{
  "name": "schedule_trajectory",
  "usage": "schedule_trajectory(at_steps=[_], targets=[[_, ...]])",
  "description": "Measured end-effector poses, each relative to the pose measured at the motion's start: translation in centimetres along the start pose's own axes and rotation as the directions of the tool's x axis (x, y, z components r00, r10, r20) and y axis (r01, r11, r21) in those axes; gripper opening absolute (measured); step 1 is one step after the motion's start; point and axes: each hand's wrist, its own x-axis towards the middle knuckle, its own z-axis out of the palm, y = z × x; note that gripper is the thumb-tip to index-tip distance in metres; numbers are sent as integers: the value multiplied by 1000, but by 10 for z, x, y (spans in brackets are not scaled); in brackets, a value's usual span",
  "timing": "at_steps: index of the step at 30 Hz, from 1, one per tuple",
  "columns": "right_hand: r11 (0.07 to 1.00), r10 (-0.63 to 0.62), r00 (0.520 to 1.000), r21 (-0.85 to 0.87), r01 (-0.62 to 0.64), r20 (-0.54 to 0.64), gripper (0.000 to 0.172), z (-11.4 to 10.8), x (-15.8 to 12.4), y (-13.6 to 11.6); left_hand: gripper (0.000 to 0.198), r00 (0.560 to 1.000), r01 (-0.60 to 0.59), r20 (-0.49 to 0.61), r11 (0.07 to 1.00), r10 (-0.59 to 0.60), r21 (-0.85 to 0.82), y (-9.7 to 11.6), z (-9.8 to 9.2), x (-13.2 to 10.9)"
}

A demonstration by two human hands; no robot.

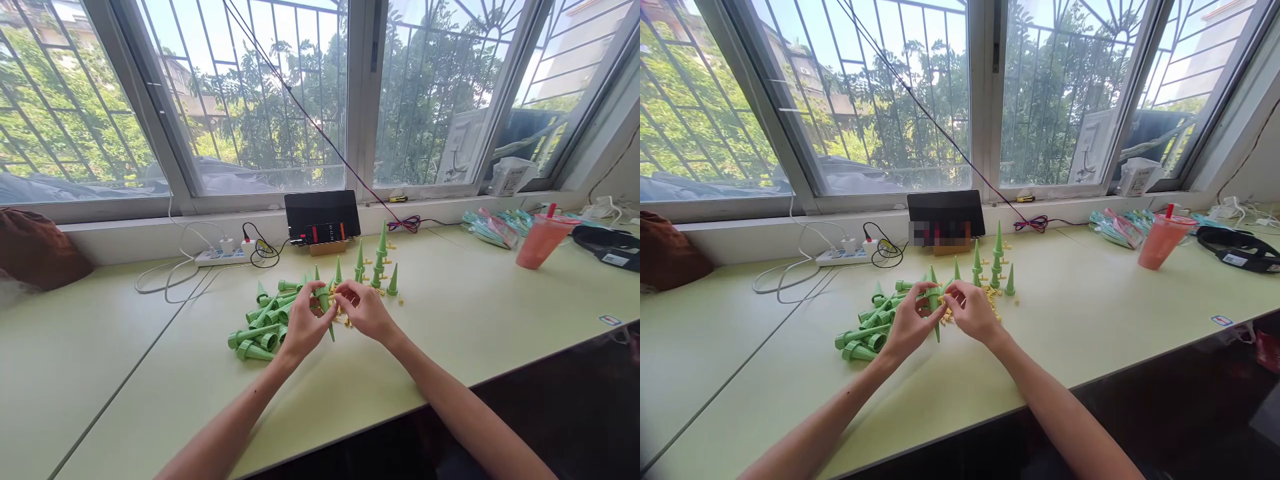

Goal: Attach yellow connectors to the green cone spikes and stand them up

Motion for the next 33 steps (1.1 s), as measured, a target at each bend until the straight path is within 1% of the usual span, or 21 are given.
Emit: schedule_trajectory(at_steps=[10, 17, 21, 27, 33], targets=[[1000, -2, 1000, 3, 2, 16, 17, 2, 1, 2, 39, 999, -33, 14, 997, 33, 63, 0, 0, -2], [999, 6, 1000, -34, -5, 29, 26, 2, 1, 3, 37, 996, -87, 15, 993, 86, 74, 1, 1, -3], [997, -1, 1000, -77, 2, 20, 31, 3, 2, 5, 37, 997, -80, 24, 995, 79, 56, -1, 1, -3], [991, -20, 1000, -132, 23, 21, 39, 2, 2, 7, 36, 996, -88, 33, 994, 86, 70, -1, 1, -3], [992, -19, 999, -126, 26, 51, 41, 3, 2, 7, 37, 997, -73, 24, 997, 72, 35, 0, 2, -3]])
